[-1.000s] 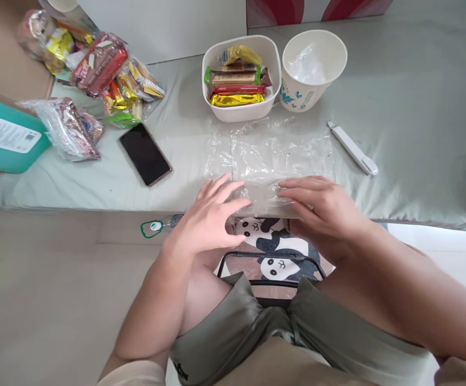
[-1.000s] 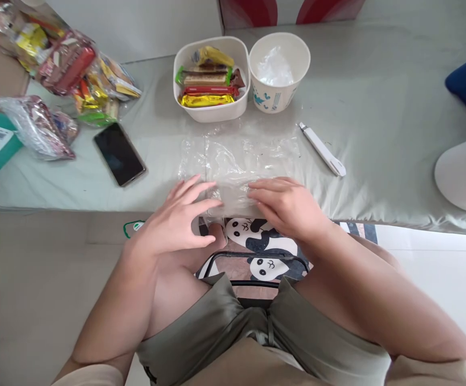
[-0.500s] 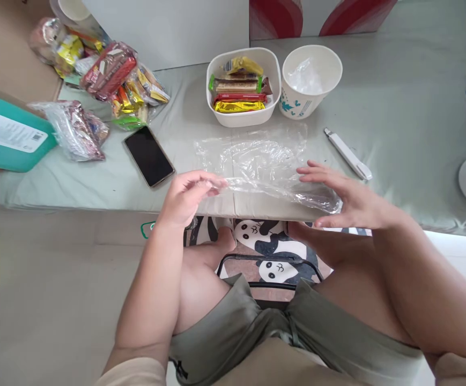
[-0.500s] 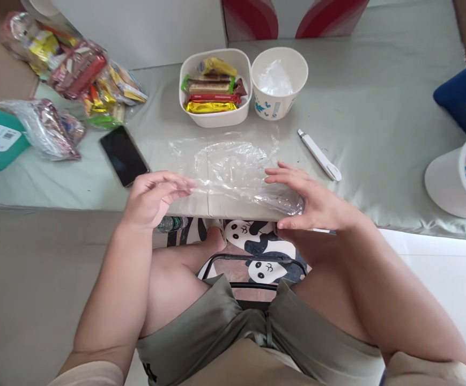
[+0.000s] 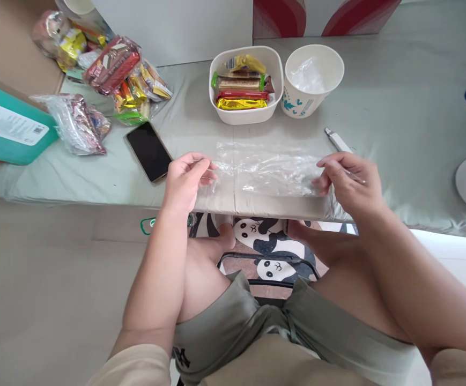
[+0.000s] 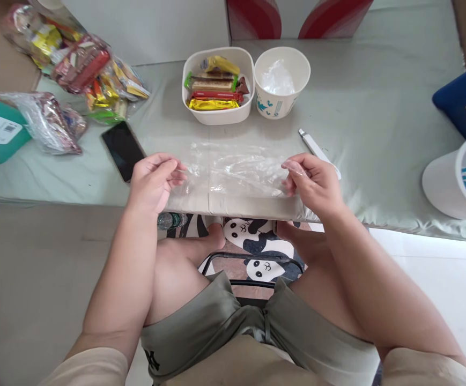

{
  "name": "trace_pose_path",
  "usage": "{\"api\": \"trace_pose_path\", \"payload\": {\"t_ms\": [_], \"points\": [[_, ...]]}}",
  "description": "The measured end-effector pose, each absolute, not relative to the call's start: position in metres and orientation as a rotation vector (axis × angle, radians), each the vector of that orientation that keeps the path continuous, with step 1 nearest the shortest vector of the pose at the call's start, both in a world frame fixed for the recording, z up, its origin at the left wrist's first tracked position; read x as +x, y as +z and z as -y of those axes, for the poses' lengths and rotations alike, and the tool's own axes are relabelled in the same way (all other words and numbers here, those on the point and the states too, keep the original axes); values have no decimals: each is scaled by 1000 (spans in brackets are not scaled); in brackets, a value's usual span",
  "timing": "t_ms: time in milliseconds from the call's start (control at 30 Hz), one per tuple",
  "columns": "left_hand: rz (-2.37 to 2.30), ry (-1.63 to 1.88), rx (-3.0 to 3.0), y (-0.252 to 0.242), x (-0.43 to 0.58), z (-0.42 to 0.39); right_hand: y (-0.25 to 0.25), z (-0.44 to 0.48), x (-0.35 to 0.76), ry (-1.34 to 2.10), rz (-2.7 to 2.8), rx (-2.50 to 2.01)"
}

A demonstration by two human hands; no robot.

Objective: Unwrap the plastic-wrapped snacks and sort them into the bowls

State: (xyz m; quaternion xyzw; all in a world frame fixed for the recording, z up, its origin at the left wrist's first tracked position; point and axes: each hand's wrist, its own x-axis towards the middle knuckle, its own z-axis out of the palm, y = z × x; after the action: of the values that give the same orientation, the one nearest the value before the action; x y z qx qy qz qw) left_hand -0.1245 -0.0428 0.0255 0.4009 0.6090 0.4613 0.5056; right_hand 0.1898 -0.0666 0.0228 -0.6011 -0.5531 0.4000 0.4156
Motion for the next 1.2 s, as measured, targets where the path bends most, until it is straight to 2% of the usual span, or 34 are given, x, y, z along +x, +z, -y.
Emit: {"api": "trace_pose_path", "payload": {"t_ms": [100,300,533,700,900,1200], "points": [[-1441,1103,986,24,-120,39,22,63,189,978,1310,-1633],[-1283,812,1075,24,-121,41,21,58,192,898,1195,-1692],[-1431,964,1048,21,-123,38,21,60,197,848,1257,-1979],[-1501,842,1182,21,-128,42,29,59,195,831,1258,-2138],[-1538,757,1299,19,-127,43,27,61,197,854,1333,-2112],[-1876,538,1591,20,-125,43,21,62,208,367,1626,-2219]]}}
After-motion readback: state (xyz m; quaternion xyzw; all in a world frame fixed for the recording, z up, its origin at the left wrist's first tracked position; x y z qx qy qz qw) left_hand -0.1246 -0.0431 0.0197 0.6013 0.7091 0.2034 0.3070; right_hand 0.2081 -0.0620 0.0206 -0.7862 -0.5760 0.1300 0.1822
